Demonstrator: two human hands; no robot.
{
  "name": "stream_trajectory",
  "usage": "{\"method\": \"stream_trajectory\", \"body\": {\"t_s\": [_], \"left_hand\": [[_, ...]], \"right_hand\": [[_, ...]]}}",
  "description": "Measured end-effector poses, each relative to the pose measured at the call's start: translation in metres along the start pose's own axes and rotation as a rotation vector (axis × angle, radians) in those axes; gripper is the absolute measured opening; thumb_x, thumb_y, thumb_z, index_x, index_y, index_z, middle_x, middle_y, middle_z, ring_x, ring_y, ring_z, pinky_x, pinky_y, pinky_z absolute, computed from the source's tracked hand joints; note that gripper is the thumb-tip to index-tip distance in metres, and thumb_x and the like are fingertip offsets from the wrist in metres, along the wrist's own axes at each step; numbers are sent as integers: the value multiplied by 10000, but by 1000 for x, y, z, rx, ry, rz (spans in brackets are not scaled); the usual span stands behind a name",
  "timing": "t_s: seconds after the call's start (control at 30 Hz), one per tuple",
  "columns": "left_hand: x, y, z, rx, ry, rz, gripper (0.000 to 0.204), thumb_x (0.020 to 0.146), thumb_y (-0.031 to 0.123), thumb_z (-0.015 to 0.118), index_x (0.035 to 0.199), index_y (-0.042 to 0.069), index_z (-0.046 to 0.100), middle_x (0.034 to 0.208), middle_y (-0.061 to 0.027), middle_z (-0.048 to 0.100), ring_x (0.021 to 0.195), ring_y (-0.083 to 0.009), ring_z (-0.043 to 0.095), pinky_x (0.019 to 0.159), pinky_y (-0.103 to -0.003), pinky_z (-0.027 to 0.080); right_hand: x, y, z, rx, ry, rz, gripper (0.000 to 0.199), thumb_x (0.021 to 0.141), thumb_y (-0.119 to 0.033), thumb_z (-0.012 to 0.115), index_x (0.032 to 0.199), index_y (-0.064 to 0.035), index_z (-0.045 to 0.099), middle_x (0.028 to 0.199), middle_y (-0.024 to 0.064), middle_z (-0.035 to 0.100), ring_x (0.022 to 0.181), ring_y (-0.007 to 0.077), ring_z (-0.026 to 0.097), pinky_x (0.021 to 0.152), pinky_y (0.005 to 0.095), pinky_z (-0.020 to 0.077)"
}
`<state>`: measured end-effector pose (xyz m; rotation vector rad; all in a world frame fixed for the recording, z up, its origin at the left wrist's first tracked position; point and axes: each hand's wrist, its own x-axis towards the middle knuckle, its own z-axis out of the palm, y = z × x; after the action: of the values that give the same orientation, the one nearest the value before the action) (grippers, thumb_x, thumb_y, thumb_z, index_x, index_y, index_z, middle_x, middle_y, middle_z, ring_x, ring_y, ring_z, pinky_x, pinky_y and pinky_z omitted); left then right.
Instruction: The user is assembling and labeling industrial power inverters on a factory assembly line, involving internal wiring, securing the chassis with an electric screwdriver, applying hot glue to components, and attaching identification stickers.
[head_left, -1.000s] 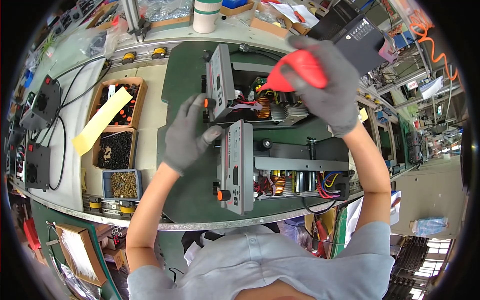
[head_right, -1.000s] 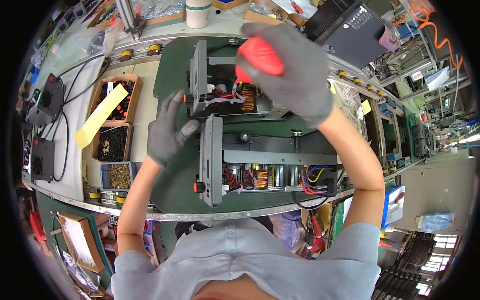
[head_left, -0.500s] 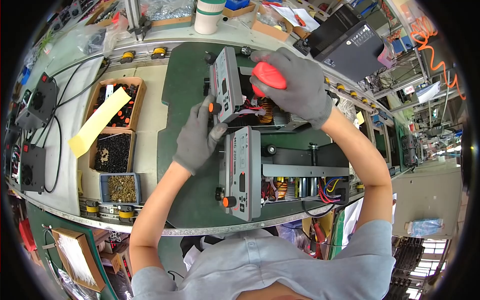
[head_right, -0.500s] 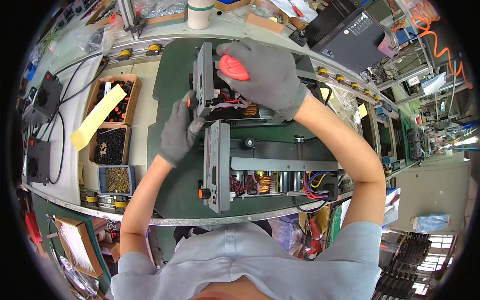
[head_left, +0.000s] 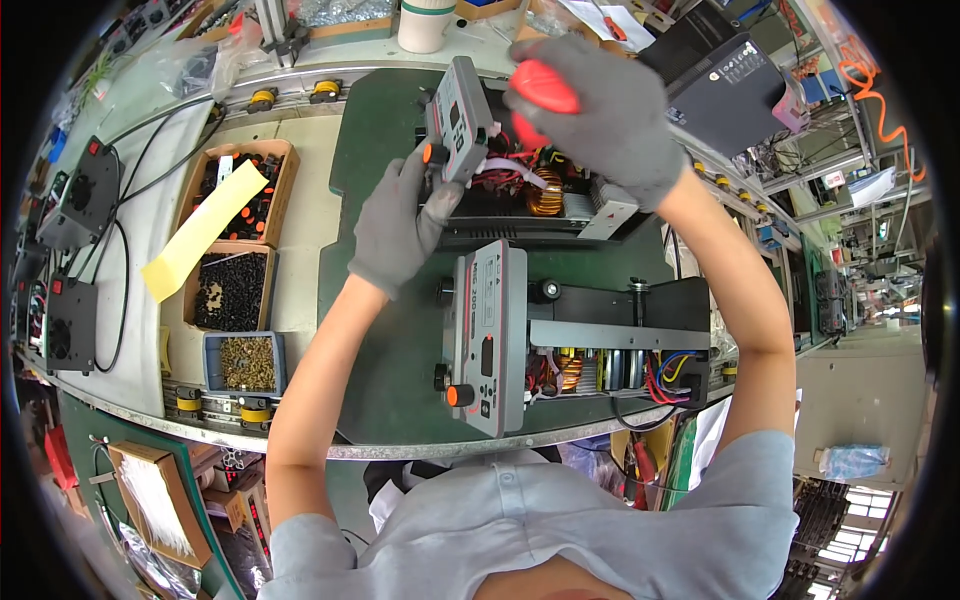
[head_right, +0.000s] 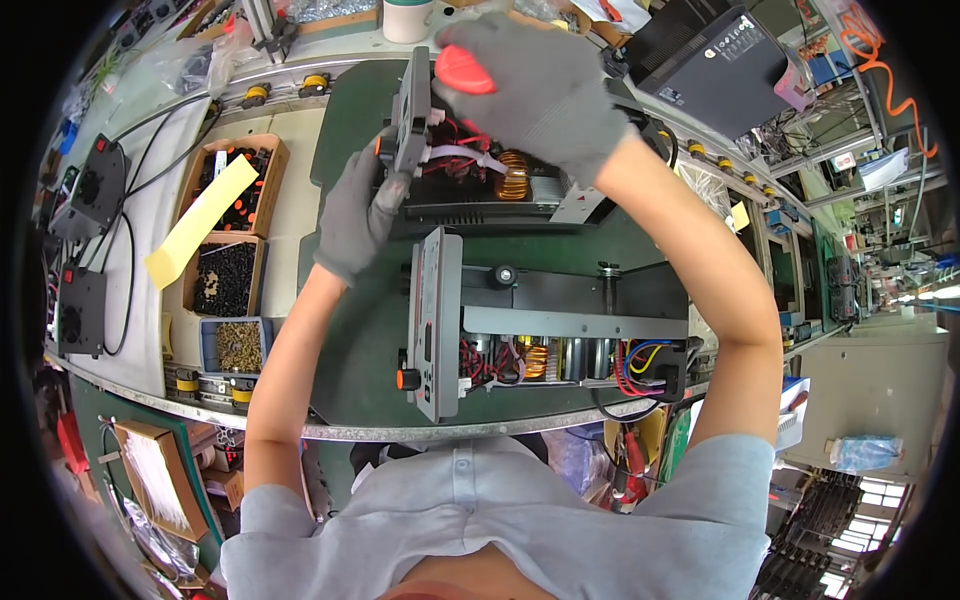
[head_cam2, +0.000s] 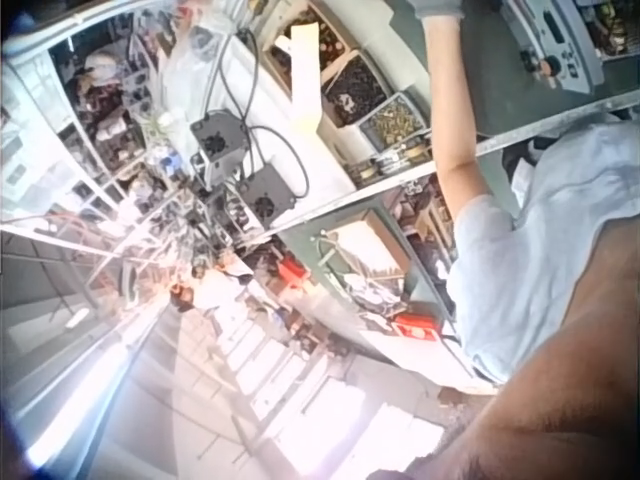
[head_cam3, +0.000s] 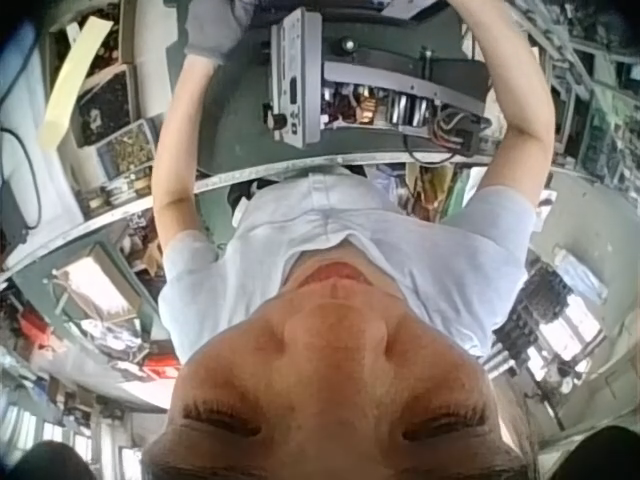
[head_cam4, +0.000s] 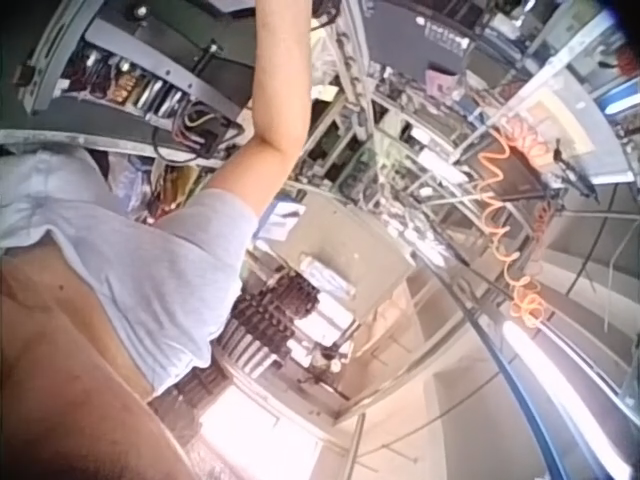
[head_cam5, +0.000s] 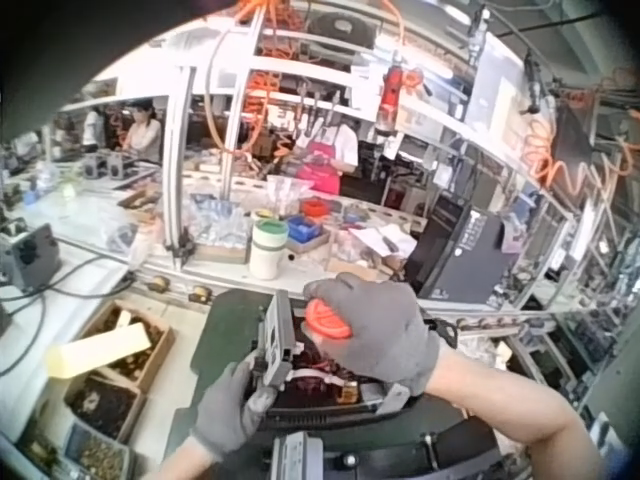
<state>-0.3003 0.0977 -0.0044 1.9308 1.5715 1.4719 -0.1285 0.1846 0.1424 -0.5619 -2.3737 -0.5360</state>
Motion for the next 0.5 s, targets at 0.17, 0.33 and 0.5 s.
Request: {"method": "stream_trajectory", "body": {"t_s": [0.17,0.33,0.5], "left_hand": [[23,-3,-3,28,-8,-120,545,878,521,449,1200,82,490,941,-161,567,834,-368,578,692,-420,465],[37,-6,-3,-27,-71,-231,556,868,539,455,1193,90,502,941,-172,573,867,-365,575,735,-415,459],[44,-2,-5,-65,-100,-284,545,867,532,464,1179,88,515,963,-179,584,932,-367,563,783,-408,447]], "right_hand": [[-12,-1,-59,242,175,247,308,714,-171,715,988,-74,613,877,63,638,745,200,629,656,275,501],[-53,4,-47,235,14,259,364,714,-110,722,1039,-45,573,918,87,626,773,150,615,683,268,494],[-59,8,-32,40,-98,122,395,648,-146,766,987,-82,574,863,77,618,672,237,594,583,308,473]]}}
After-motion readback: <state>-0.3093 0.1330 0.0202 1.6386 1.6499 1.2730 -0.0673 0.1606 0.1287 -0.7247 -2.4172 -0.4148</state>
